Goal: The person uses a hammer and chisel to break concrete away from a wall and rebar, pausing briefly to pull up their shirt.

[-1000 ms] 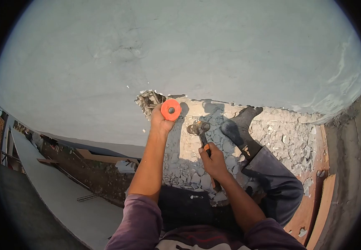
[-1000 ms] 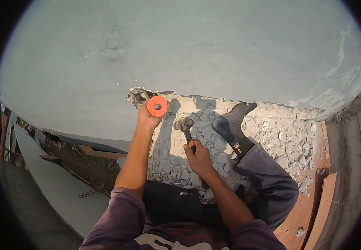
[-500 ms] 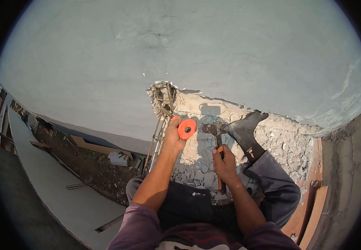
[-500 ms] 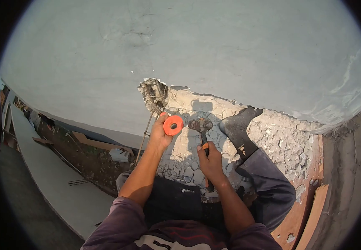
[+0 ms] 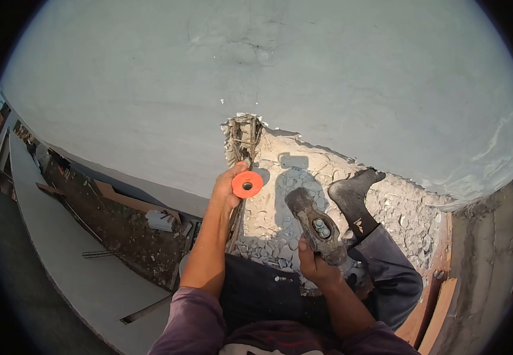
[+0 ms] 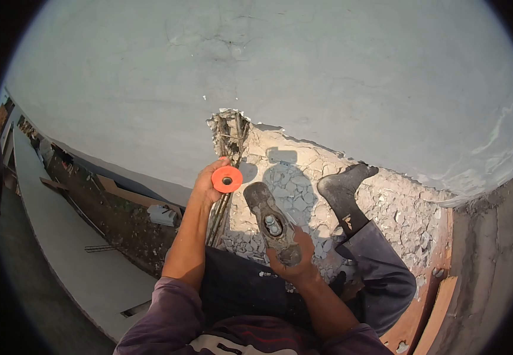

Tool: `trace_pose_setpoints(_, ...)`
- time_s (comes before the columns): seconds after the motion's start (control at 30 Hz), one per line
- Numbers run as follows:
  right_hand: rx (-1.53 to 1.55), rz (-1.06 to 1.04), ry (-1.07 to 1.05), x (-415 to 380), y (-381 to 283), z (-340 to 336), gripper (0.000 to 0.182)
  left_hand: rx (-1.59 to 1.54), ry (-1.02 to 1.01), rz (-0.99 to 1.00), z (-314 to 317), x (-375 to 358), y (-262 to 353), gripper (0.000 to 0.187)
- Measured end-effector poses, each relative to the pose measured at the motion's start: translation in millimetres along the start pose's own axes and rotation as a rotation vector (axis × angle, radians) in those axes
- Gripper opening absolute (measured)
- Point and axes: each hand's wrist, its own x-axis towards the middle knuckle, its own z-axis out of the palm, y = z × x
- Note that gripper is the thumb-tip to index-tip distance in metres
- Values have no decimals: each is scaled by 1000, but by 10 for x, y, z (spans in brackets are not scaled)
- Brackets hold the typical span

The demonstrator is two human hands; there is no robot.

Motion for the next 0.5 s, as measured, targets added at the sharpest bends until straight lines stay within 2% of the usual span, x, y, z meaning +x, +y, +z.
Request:
trace_pose_setpoints(0.13, 230, -67, -65, 88, -51, 97, 24, 37, -38, -24, -162, 91, 110, 19)
trace_pose_setpoints(0.2, 174, 68, -210, 8, 339, 366, 19, 61, -52, -16, -170, 91, 136, 16)
trace_pose_setpoints(0.23, 139, 132, -284, -26, 531, 500, 17, 71, -40, -21, -196, 106, 153, 15)
trace_pose_setpoints(0.3, -286, 240, -393, 401, 315, 773, 18, 93, -29, -37, -221, 160, 139, 13)
trace_pose_setpoints(0.4, -35, 282, -333, 324, 24, 687, 16, 162, 44, -6, -254, 130, 72, 14)
trace_pose_setpoints(0.5, -23, -110, -137, 210, -234, 482, 15, 79, -64, -11, -249, 220, 140, 15)
